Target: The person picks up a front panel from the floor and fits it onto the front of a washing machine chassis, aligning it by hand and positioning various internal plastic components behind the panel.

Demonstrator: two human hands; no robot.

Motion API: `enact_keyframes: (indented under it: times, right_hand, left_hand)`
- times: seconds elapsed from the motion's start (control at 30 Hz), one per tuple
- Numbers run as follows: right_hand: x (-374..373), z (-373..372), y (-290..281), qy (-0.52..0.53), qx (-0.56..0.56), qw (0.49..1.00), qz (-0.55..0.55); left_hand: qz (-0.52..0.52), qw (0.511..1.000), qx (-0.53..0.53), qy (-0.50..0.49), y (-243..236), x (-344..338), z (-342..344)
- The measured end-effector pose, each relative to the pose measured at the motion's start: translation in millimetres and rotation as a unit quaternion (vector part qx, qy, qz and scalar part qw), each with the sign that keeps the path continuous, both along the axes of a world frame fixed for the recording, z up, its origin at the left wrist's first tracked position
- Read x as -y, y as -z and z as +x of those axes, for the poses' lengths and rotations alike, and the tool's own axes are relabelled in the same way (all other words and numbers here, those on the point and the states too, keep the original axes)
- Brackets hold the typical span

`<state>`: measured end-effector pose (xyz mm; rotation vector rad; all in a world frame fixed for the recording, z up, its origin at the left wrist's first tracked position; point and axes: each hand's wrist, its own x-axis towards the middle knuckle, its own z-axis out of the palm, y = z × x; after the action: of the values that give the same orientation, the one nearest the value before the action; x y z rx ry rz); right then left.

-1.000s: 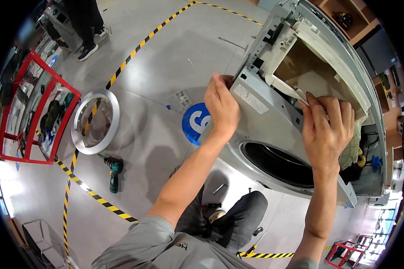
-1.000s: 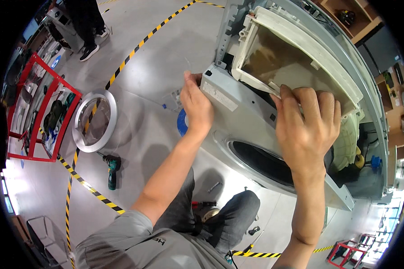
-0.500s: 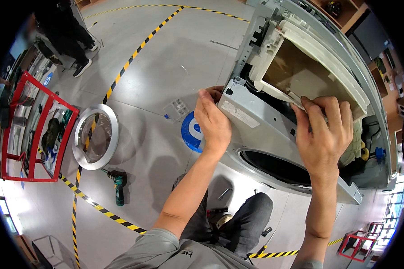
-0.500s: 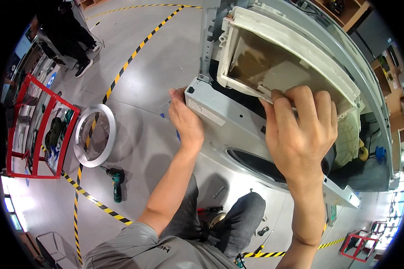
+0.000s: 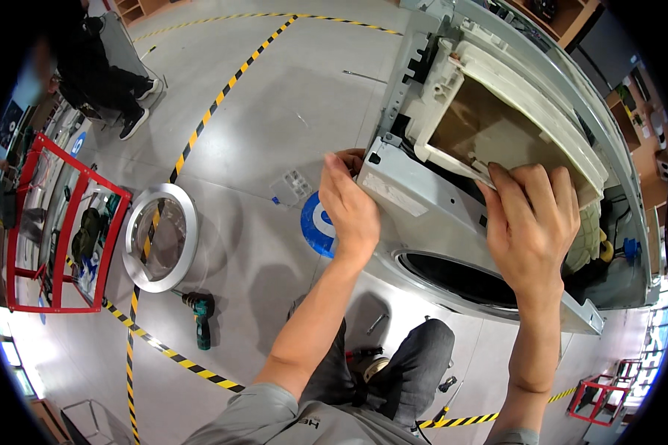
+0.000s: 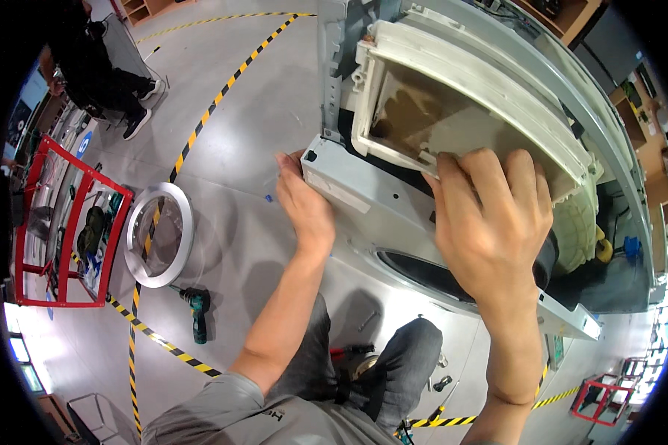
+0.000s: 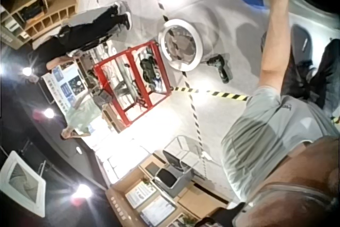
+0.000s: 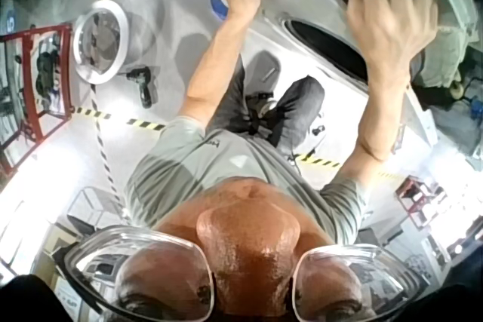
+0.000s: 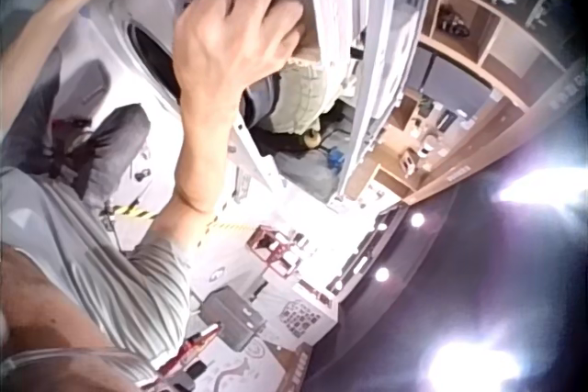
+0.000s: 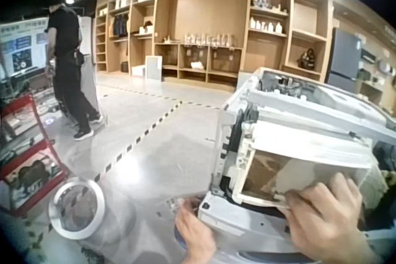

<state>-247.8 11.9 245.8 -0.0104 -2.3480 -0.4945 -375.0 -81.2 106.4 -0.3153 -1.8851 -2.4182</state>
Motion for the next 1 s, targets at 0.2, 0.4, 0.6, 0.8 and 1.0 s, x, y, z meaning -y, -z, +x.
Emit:
enact_keyframes:
  times: [0.2, 0.4, 0.6, 0.8, 1.0]
  right_hand:
    - [-1.8, -0.2, 2.3, -0.015, -0.037, 0.999, 0.008]
    - [-5.2, -3.8, 3.4, -0.034, -0.078, 0.996, 0.014]
    - [-7.1, 2.8, -3.0, -0.046, -0.009, 0.999, 0.022]
    - [-2.7, 3.2, -10.9, -0.034, 0.035, 0.999, 0.02]
    - [-8.8, 10.1, -2.3, -0.044, -0.011, 0.999, 0.003]
  left_hand:
    - [-0.029, 1.0, -0.004, -0.012, -0.2, -2.5, -1.0]
    - [0.003, 0.999, -0.022, -0.038, 0.1, -9.8, -3.9]
    - [0.028, 0.999, -0.016, -0.036, -2.3, -11.0, 2.9]
    - [0.057, 0.998, 0.005, 0.011, 0.0, -5.2, 0.1]
    - [0.055, 0.998, 0.012, 0.002, -2.7, -6.6, 4.4]
